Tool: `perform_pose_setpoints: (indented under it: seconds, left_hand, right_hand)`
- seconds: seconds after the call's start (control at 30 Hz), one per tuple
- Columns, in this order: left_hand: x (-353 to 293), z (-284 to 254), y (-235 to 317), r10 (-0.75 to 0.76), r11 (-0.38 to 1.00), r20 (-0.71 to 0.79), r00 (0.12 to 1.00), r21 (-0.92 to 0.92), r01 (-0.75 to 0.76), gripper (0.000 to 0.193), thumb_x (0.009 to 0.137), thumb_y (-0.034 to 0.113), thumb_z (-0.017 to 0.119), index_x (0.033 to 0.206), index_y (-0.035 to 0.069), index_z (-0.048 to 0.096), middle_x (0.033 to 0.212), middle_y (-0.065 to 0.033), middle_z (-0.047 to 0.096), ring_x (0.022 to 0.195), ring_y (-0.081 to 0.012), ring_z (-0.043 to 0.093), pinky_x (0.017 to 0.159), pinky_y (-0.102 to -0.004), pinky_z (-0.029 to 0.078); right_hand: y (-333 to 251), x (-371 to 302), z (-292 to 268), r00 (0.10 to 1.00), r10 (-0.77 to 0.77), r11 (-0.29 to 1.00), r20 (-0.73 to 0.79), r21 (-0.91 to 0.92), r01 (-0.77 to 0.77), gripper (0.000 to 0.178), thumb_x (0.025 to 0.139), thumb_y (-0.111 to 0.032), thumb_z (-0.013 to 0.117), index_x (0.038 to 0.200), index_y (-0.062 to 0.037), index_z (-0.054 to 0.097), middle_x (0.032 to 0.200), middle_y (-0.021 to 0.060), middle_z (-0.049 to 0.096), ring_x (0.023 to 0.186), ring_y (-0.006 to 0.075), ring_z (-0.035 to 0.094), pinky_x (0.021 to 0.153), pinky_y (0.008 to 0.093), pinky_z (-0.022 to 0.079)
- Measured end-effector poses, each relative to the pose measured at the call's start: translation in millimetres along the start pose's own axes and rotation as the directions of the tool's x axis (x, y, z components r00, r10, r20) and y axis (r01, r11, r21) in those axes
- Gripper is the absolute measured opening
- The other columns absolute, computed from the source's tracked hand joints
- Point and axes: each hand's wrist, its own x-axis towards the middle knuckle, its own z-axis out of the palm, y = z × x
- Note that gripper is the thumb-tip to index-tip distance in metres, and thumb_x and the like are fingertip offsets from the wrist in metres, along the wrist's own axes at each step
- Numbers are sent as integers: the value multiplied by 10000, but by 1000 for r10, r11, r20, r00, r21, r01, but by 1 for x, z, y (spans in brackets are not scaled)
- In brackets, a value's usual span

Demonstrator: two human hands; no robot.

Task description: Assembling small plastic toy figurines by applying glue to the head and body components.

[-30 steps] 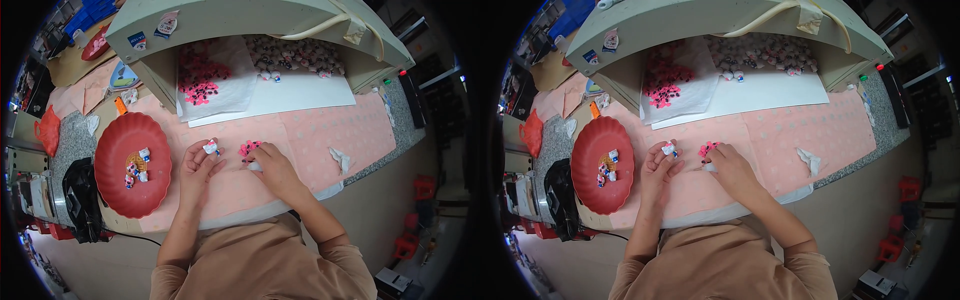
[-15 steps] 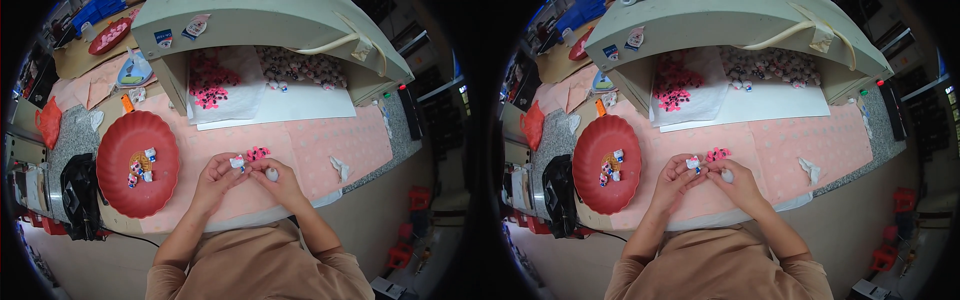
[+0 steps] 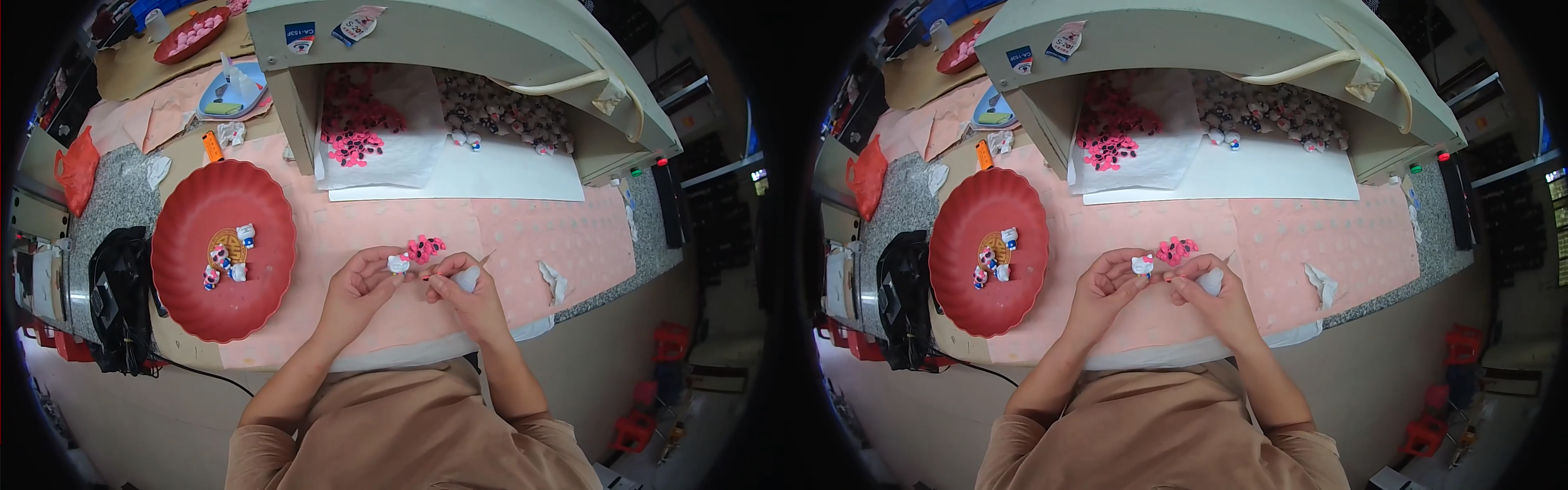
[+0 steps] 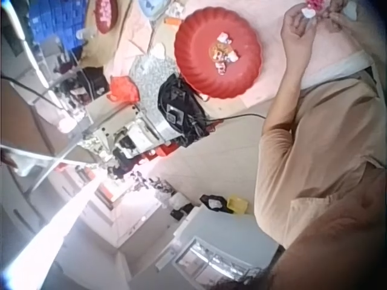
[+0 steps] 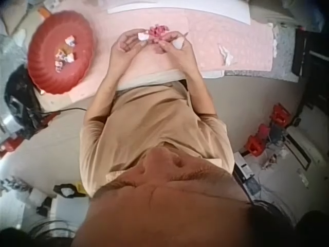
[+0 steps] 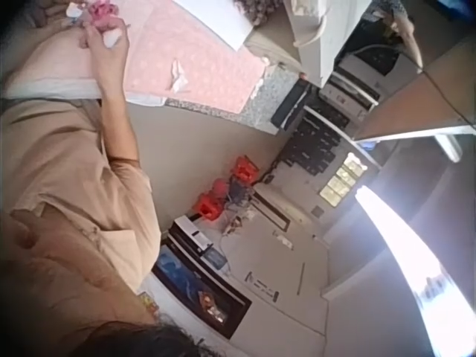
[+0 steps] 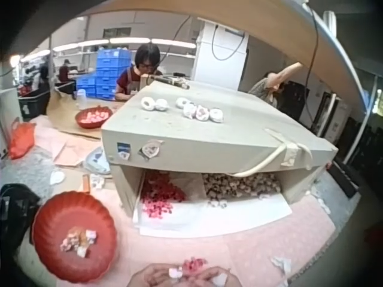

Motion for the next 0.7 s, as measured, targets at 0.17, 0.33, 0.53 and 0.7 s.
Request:
perform_pose_setpoints:
  seconds: [0.17,0.33,0.53,0.7]
  left_hand:
    - [-3,1,-5,-4,991,-23,1000,132,7,384,918,-32,564,1294,-7,490,1141,-105,634,1050,-133,618,886,-234,495]
    - [-4,-1,-8,-61,977,-3,998,207,61,422,905,-28,587,1318,40,532,1150,-83,622,1016,-97,595,842,-248,528]
    - [-3,2,-8,36,945,18,999,325,-40,410,888,-39,594,1287,54,572,1246,-92,555,1049,-126,585,886,-276,542]
    - [-3,0,-9,34,933,35,999,357,-44,408,887,-43,592,1282,57,578,1269,-105,543,1074,-148,583,890,-287,548]
  right_hand:
    - [7,0,-4,998,26,988,57,149,-34,71,909,-25,610,970,-15,574,886,63,628,806,115,599,722,269,506]
    - [5,2,5,995,60,992,84,102,-69,68,912,-36,611,971,-13,585,863,61,627,783,110,588,706,264,493]
    - [9,5,0,997,38,995,70,-96,-31,73,891,-26,632,947,-1,591,901,59,621,783,120,598,711,268,510]
    - [8,7,-2,996,30,996,85,-86,-23,93,871,-17,649,930,-20,576,894,26,581,762,88,552,694,238,465]
